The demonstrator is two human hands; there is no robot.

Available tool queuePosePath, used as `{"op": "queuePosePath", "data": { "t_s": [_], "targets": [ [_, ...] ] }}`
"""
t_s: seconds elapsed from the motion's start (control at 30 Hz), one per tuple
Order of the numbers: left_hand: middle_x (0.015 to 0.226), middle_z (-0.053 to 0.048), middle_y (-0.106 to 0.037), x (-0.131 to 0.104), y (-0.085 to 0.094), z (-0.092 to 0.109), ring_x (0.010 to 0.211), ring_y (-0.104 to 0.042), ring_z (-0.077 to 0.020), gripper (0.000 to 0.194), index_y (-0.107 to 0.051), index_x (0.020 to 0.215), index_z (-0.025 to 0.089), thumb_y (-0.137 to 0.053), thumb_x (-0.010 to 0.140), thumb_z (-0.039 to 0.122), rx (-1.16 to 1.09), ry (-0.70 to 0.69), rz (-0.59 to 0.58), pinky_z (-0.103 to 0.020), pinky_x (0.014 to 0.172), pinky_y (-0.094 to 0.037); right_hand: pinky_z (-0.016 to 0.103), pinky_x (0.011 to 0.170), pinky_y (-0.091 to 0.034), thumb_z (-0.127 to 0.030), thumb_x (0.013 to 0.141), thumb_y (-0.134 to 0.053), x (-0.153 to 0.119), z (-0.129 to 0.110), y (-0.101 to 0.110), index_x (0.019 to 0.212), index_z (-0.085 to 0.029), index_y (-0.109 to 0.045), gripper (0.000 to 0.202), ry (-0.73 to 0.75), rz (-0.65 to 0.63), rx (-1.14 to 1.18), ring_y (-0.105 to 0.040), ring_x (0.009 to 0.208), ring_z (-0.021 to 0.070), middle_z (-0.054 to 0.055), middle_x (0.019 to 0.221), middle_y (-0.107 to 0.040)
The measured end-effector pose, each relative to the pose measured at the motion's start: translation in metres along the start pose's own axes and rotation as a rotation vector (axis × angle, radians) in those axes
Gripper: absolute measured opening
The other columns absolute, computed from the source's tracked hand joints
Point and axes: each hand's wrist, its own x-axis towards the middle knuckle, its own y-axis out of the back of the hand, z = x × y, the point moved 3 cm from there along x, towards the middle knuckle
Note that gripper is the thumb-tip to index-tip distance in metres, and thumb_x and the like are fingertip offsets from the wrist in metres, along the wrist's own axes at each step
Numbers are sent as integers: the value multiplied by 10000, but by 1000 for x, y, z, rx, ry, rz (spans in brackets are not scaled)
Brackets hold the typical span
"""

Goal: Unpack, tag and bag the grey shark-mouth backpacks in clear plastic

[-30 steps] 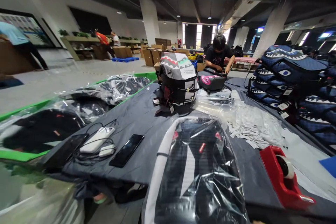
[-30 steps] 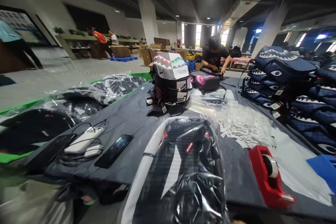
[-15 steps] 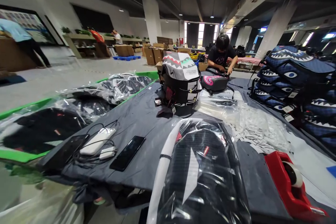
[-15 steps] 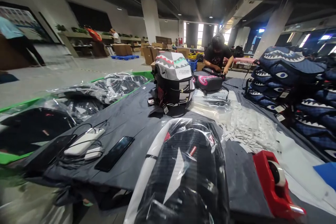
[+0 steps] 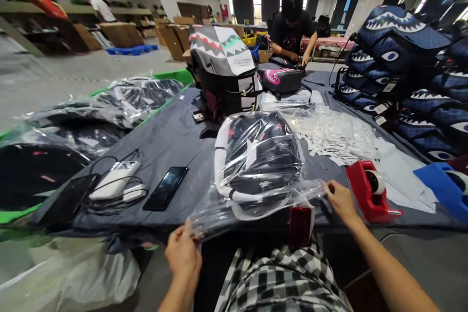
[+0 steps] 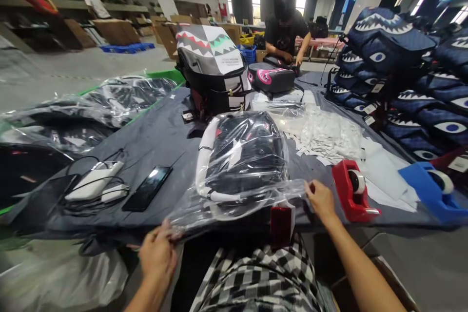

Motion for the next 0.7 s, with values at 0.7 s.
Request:
{"op": "queuePosePath", "data": {
  "t_s": [0.7],
  "targets": [
    [570, 41, -506, -163, -128, 26, 470, -351, -68, 402, -684, 841, 128, -755, 647, 473, -150, 425, -1227, -202, 493, -276, 291, 742, -485, -498, 633, -816, -66, -31, -49, 928, -221, -603, 457, -257, -601, 1120, -626, 783, 171, 16, 936, -681]
  ]
}}
